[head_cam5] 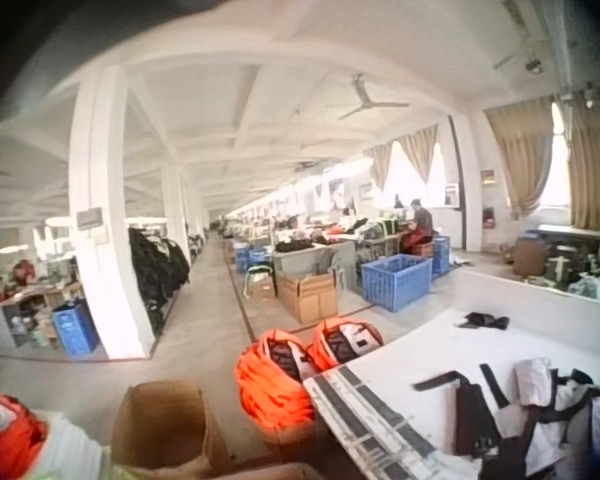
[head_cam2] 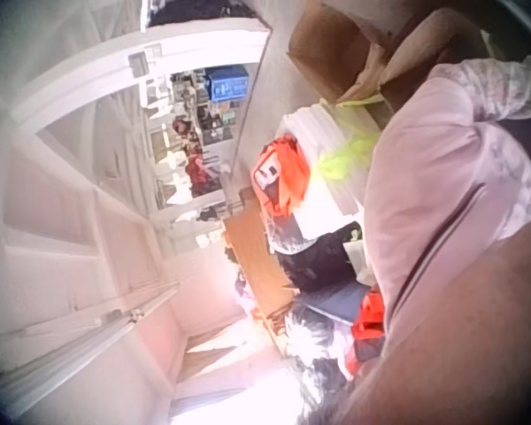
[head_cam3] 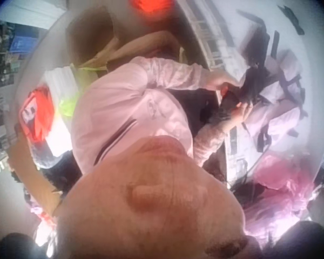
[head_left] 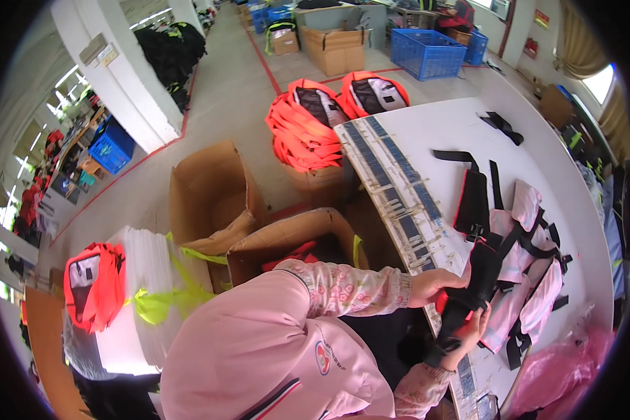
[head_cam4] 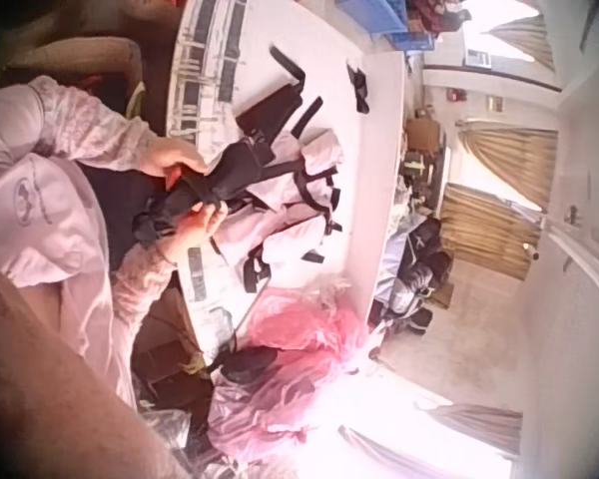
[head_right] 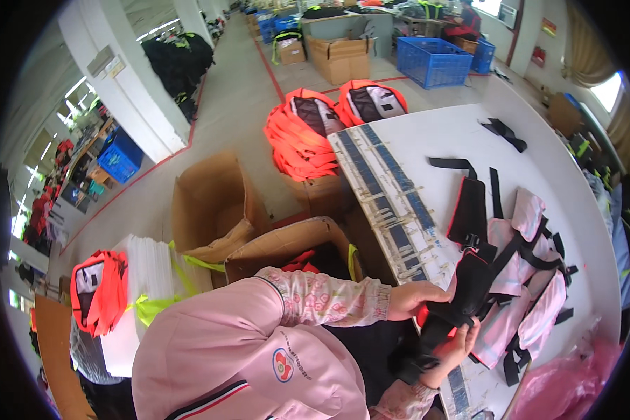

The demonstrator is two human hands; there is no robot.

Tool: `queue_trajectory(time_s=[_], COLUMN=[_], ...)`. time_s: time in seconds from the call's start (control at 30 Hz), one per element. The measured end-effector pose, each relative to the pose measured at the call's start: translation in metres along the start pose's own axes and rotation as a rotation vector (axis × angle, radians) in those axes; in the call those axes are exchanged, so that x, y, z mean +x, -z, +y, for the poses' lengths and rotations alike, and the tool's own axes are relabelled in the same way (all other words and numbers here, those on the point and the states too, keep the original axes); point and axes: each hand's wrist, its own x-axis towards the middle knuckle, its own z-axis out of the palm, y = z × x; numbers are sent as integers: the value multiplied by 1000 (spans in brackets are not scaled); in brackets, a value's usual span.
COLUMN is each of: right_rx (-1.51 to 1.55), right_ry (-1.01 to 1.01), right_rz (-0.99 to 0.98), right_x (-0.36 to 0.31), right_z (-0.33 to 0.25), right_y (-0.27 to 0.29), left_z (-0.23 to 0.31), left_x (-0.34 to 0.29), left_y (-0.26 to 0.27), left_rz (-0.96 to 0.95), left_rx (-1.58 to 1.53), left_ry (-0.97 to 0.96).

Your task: Assembling, folding, and preparing life vests for packaging at a factory workbench.

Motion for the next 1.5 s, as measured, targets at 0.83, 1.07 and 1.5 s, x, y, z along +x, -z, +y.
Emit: queue_trajectory(time_s=[0.83, 1.07, 1.5], right_rx=[-254, 292, 127], right_ry=[262, -75, -82], right_rz=[118, 42, -18], right_x=[-17, -15, 11], right_z=[-22, -30, -5], right_y=[-37, -17, -36], left_z=[11, 9, 45], left_x=[-7, -16, -3], left_y=[22, 1, -39], left_rz=[-37, -104, 135], left_rx=[-72, -132, 39], left_ry=[-15, 9, -150])
